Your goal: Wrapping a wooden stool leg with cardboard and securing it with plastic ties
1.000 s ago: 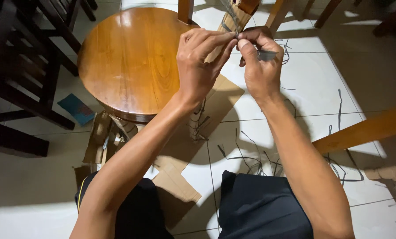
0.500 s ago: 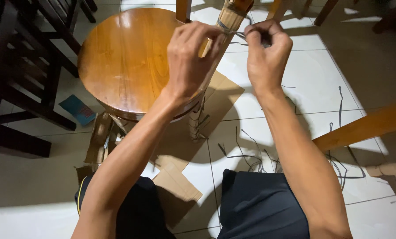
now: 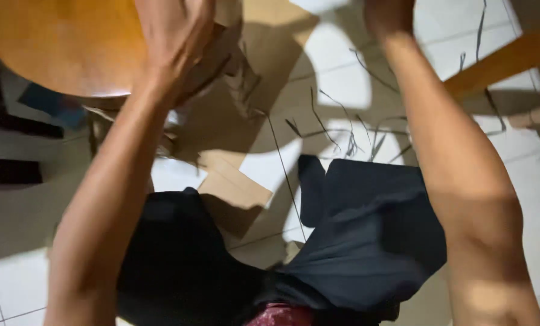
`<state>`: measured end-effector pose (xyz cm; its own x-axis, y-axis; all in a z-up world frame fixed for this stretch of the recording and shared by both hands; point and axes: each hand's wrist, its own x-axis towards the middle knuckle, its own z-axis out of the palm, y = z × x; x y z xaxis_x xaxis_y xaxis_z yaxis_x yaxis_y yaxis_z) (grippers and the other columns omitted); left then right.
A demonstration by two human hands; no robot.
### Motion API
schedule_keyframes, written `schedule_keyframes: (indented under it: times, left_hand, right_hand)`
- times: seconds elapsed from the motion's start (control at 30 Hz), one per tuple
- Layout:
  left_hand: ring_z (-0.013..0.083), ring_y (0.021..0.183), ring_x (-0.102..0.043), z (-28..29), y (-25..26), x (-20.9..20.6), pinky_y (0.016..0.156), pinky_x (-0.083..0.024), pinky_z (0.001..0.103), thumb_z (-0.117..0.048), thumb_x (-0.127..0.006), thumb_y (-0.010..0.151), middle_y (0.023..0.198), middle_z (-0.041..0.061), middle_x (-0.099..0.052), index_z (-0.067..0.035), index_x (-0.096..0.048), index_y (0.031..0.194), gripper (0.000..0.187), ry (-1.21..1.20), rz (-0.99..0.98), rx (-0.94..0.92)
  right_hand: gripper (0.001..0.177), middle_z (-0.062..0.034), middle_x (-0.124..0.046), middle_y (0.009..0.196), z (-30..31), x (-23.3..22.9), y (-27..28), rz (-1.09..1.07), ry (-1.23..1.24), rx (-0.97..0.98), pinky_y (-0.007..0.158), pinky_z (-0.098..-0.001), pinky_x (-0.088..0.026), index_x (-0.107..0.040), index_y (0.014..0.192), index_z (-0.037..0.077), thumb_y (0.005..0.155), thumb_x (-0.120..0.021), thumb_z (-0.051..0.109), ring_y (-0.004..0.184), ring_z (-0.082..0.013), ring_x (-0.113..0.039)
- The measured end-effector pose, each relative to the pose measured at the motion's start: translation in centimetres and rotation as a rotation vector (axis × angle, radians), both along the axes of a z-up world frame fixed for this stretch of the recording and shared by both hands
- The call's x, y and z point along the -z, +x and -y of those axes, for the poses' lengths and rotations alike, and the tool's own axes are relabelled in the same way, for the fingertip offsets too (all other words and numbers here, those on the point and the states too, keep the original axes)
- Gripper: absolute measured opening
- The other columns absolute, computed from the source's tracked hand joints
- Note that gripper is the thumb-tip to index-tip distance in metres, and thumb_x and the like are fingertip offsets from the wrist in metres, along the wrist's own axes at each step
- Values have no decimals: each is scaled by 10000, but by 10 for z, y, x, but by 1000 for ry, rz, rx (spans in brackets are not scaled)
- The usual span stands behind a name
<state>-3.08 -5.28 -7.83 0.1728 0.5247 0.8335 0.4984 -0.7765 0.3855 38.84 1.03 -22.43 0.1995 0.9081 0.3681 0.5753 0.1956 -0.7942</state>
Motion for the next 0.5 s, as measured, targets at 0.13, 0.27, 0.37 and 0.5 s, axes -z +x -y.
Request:
schedule_keyframes:
  times: [0.13,0.27,0.37,0.5]
  left_hand:
    - [246,664,-485,-7,-5,20,621,-447,381,-182,-721,1122,795,127,-577,46,-634,927,312,-148,-164,104]
    - [114,563,-223,-47,-28,80,492,-204,325,-210,-513,1239,708,-33,-267,-143,-374,823,444,-556,-462,-169]
    - [143,591,-353,-63,-29,97,460,-322,293,-174,-587,1244,770,14,-423,-54,-612,956,313,-419,-385,-38]
    - [184,618,-348,-43,-26,77,508,-300,365,-102,-617,1215,749,79,-434,45,-550,889,364,-368,-336,-11]
  right_hand:
    - [230,-203,-729,923,65,91,51,1063,-532,-85,756,-519,-517,-719,914,14,950,-617,216,775,-403,-659]
    - [393,-199,-687,1250,146,85,23,845,-1010,-129,941,-510,-527,-724,1198,39,981,-617,350,1098,-404,-655]
    - [189,-137,-668,1087,174,79,-38,371,-966,134,899,-400,-522,-708,1120,52,1045,-559,140,903,-235,-628]
    - [195,-150,-695,1076,187,191,-62,484,-810,151,818,-499,-560,-737,1083,89,993,-581,162,915,-328,-674]
